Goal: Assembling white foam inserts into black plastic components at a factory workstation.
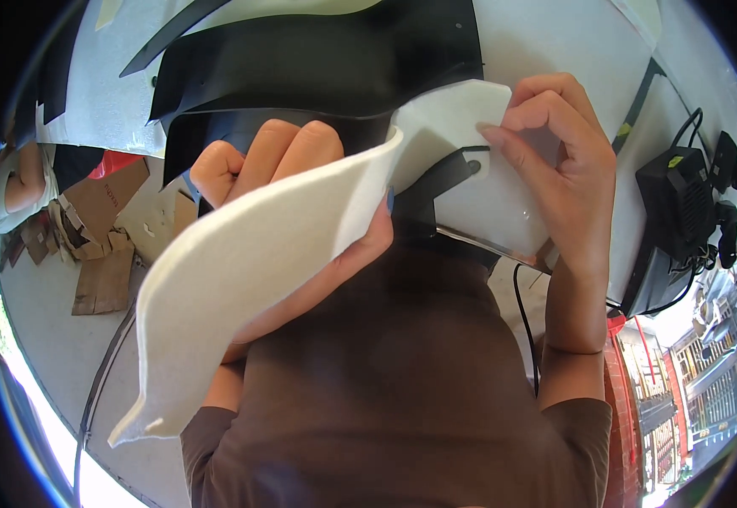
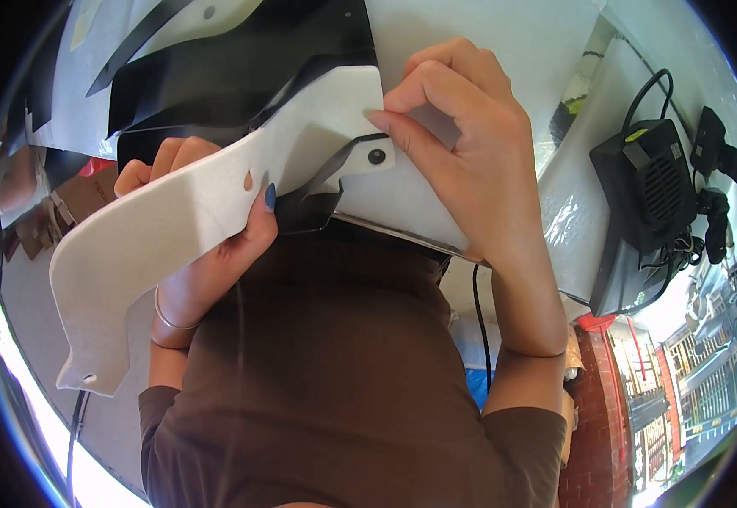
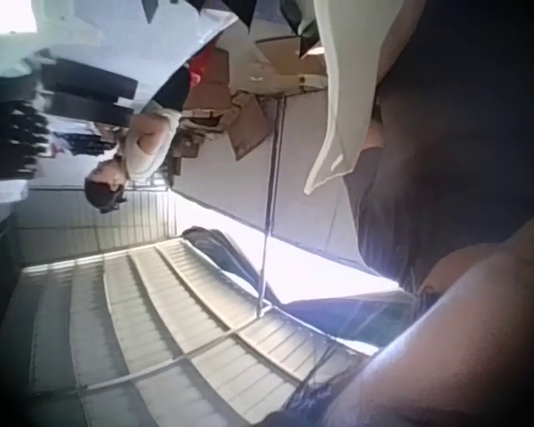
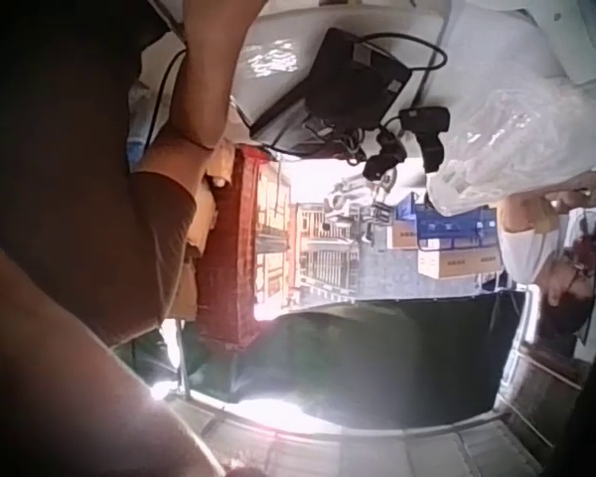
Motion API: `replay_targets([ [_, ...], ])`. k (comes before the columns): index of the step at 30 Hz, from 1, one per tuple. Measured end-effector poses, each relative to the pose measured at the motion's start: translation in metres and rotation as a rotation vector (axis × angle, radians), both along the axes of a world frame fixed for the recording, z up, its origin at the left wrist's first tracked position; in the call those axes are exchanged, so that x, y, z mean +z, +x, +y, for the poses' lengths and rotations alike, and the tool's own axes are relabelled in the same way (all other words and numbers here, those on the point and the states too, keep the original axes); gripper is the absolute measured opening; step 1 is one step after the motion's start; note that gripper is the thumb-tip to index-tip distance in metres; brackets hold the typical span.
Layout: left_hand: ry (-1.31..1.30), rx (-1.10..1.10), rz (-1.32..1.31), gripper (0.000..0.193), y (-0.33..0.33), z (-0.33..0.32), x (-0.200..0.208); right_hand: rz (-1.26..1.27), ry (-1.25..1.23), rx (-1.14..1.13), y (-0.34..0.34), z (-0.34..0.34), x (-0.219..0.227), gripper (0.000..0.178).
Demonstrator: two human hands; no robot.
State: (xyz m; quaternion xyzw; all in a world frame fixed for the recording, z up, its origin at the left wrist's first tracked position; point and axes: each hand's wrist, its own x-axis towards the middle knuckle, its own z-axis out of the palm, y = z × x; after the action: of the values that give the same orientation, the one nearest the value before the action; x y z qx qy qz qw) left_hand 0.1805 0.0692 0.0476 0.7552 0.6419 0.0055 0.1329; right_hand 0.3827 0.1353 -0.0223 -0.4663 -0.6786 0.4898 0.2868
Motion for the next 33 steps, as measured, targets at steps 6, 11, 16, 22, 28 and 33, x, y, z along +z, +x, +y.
replay_targets([
  [6, -0.017, -0.062, -0.081, 0.016, -0.004, 0.004, -0.008, -0.067, 0.011, -0.020, -0.003, -0.001, 0.002, 0.019],
  [11, 0.127, -0.094, -0.175, 0.017, -0.002, 0.009, -0.021, -0.144, 0.059, 0.061, 0.002, 0.000, 0.004, 0.018],
  [16, 0.142, -0.090, -0.180, 0.019, 0.000, 0.011, -0.022, -0.165, 0.028, 0.049, 0.001, 0.000, 0.005, 0.018],
  [22, -0.058, -0.103, -0.131, 0.023, -0.003, 0.008, -0.009, -0.164, 0.051, 0.061, 0.001, 0.001, 0.006, 0.017],
  [28, -0.092, -0.075, -0.196, 0.021, -0.003, 0.010, -0.010, -0.167, 0.033, 0.053, 0.001, 0.001, 0.007, 0.017],
  [33, -0.109, -0.071, -0.221, 0.020, -0.004, 0.008, -0.011, -0.197, 0.051, 0.059, 0.002, 0.000, 0.005, 0.017],
])
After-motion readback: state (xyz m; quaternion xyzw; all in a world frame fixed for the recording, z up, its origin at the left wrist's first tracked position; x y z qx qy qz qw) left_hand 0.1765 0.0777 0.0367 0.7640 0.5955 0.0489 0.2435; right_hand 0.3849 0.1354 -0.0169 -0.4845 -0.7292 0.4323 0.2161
